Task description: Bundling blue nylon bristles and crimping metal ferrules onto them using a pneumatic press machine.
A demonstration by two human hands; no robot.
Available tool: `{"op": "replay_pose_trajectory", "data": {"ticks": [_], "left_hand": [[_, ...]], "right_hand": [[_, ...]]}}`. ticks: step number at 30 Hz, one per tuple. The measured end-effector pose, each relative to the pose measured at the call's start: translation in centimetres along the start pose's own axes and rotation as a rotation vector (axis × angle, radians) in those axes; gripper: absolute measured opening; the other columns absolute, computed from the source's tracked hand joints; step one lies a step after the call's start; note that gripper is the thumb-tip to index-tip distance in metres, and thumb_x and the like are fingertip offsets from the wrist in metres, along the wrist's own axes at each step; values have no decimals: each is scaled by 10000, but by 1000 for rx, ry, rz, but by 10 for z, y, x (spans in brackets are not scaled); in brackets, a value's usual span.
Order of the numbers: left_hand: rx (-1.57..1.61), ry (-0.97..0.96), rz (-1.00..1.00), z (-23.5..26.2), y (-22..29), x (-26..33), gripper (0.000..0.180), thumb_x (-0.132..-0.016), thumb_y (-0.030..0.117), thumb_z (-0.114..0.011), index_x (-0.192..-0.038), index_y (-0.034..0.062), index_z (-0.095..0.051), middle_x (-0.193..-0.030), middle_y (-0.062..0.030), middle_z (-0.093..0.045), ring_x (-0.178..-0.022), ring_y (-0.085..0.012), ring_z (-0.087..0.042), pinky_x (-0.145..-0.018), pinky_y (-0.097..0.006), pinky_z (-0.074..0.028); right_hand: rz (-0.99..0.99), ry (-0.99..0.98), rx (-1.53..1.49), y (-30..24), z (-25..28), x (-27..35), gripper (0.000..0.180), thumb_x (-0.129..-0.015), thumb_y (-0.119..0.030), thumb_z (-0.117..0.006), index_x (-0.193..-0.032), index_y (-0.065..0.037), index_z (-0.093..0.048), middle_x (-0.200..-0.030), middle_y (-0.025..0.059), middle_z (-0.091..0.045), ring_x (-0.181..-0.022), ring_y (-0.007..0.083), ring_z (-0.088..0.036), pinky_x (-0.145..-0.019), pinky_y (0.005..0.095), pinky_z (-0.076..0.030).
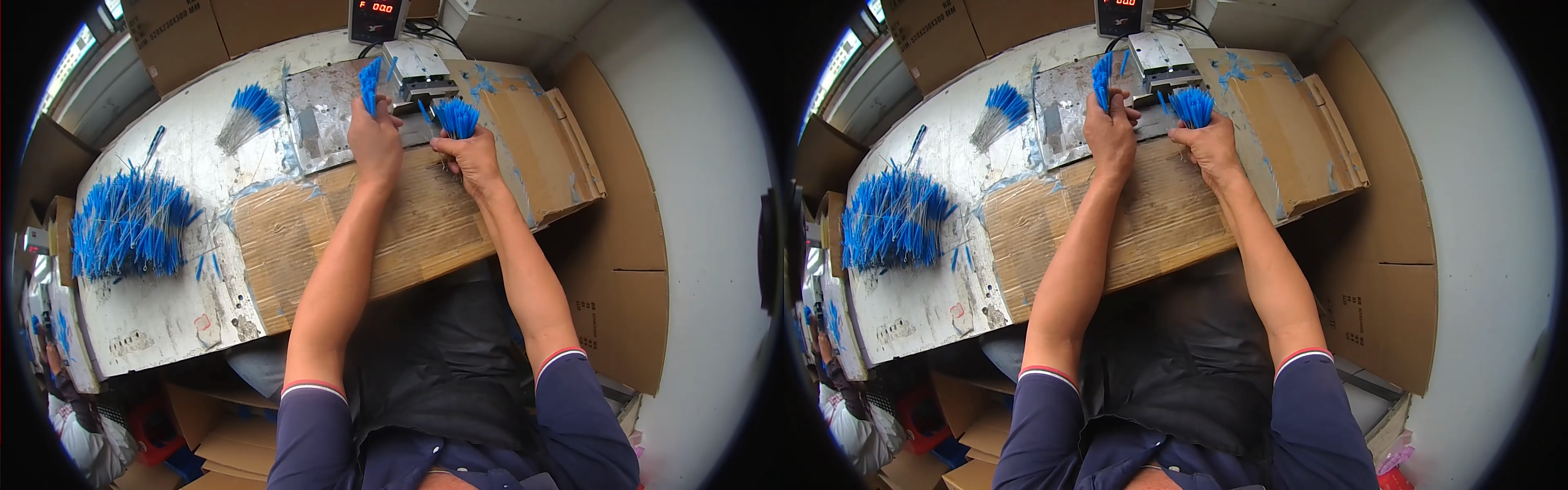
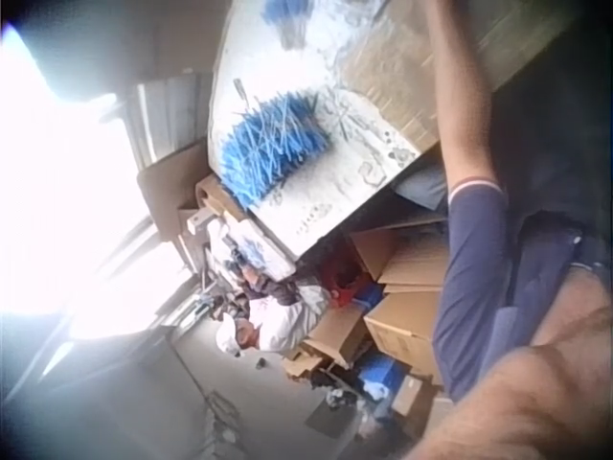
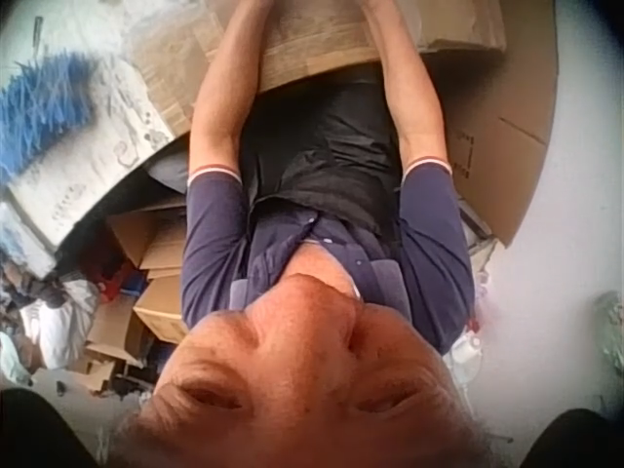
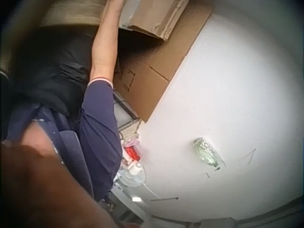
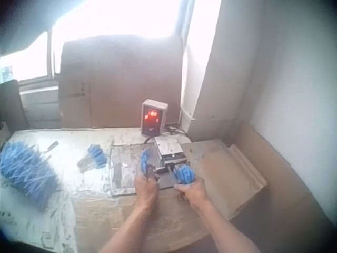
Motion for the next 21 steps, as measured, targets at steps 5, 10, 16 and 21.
{"op": "replay_pose_trajectory", "data": {"ticks": [5,10,16,21], "left_hand": [[-49,153,-8,6,3,-5,126,-1047,142,-529,-1078,26,-567,-885,-74,-716,-677,-135,-678,-599,-288,-523],[-98,121,-47,6,-1,-5,125,-1048,140,-526,-1077,27,-569,-888,-71,-718,-696,-130,-682,-598,-288,-522],[-127,136,-101,4,-3,-3,129,-1050,153,-530,-1070,32,-570,-887,-82,-722,-719,-155,-697,-622,-310,-525],[-356,205,-320,5,-7,-3,142,-1045,166,-540,-1071,29,-565,-880,-137,-712,-758,-288,-705,-658,-400,-521]], "right_hand": [[-61,91,-39,4,6,-17,229,-708,70,-768,-853,-23,-617,-743,32,-628,-445,77,-500,-360,236,-343],[-48,91,-39,3,1,-15,223,-706,85,-752,-848,-7,-607,-737,44,-625,-456,86,-519,-367,237,-364],[-22,133,-32,4,2,-13,213,-747,64,-765,-843,-24,-597,-689,63,-642,-446,97,-536,-366,216,-365],[-15,163,-23,4,0,-12,208,-737,72,-761,-840,-11,-601,-708,63,-636,-465,105,-548,-366,232,-371]]}}
Point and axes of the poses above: each hand's wrist, its own x-axis away from the middle knuckle, its own z-axis out of the back of the hand, y = z × x, the point moved 3 cm from there along -x, towards the middle knuckle
